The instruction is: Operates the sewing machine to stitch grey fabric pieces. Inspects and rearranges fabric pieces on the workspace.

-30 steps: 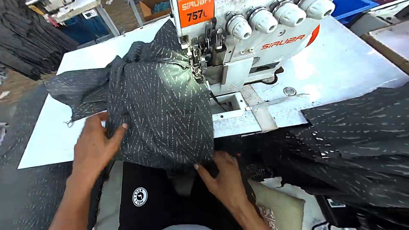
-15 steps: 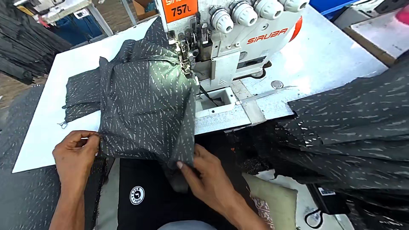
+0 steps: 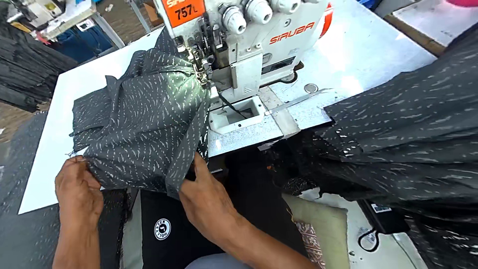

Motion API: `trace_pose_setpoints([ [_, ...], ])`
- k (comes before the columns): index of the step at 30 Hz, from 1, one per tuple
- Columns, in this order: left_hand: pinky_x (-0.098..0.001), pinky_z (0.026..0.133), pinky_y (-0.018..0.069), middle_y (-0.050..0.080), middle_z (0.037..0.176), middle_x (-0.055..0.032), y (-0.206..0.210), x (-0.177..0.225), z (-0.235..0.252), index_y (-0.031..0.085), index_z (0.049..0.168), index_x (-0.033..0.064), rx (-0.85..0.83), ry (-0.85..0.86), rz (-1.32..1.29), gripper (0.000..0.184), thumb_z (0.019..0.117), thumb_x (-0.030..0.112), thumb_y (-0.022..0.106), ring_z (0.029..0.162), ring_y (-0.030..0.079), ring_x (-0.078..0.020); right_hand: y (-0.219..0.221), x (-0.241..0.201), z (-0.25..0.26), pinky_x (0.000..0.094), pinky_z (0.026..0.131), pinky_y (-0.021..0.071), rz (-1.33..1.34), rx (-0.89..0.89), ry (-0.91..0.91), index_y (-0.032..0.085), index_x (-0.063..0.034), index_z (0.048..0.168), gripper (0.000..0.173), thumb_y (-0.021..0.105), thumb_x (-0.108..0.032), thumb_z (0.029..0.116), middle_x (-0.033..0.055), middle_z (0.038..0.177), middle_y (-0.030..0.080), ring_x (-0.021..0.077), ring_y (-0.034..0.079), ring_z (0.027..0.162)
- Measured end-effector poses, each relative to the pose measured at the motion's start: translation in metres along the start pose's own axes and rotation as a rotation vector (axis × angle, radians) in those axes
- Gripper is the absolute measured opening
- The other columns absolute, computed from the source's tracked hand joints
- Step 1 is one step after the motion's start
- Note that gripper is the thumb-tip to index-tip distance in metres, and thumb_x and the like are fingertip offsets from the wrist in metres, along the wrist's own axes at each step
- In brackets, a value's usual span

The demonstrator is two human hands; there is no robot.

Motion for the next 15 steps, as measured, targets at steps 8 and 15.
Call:
trace_pose_setpoints([
  [8, -0.027, 0.077, 0.0588, 0.065, 0.09, 0.0062, -0.004, -0.009, -0.003, 0.054, 0.102, 0.0156, 0.034, -0.059, -0.078, 0.016, 0.1078, 0.018, 0.04, 0.085, 0.066, -0.0042, -0.025, 0.043, 0.005, 0.0312, 0.085, 0.0612, 0.45, 0.096, 0.163, 0.077, -0.014, 0.092, 0.015, 0.065, -0.022, 0.097, 0.0075, 0.141, 0.057, 0.0118, 0.065, 0.113],
  [15, -0.0344, 0.087, 0.0595, 0.069, 0.099, 0.0022, -0.005, 0.012, -0.002, 0.056, 0.112, 0.0153, 0.03, -0.09, -0.295, 0.019, 0.1081, 0.022, 0.038, 0.096, 0.069, -0.0097, -0.054, 0.04, -0.03, 0.0298, 0.079, 0.0589, 0.504, -0.024, 0.011, 0.074, -0.005, 0.086, 0.023, 0.065, -0.021, 0.1001, 0.0059, 0.096, 0.072, 0.0112, 0.068, 0.091],
])
Point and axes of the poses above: each hand's wrist, its own z-axis towards the middle knuckle, its own y-axis out of the palm, x = y × z, the point moved 7 cm from there along z, towards the middle knuckle
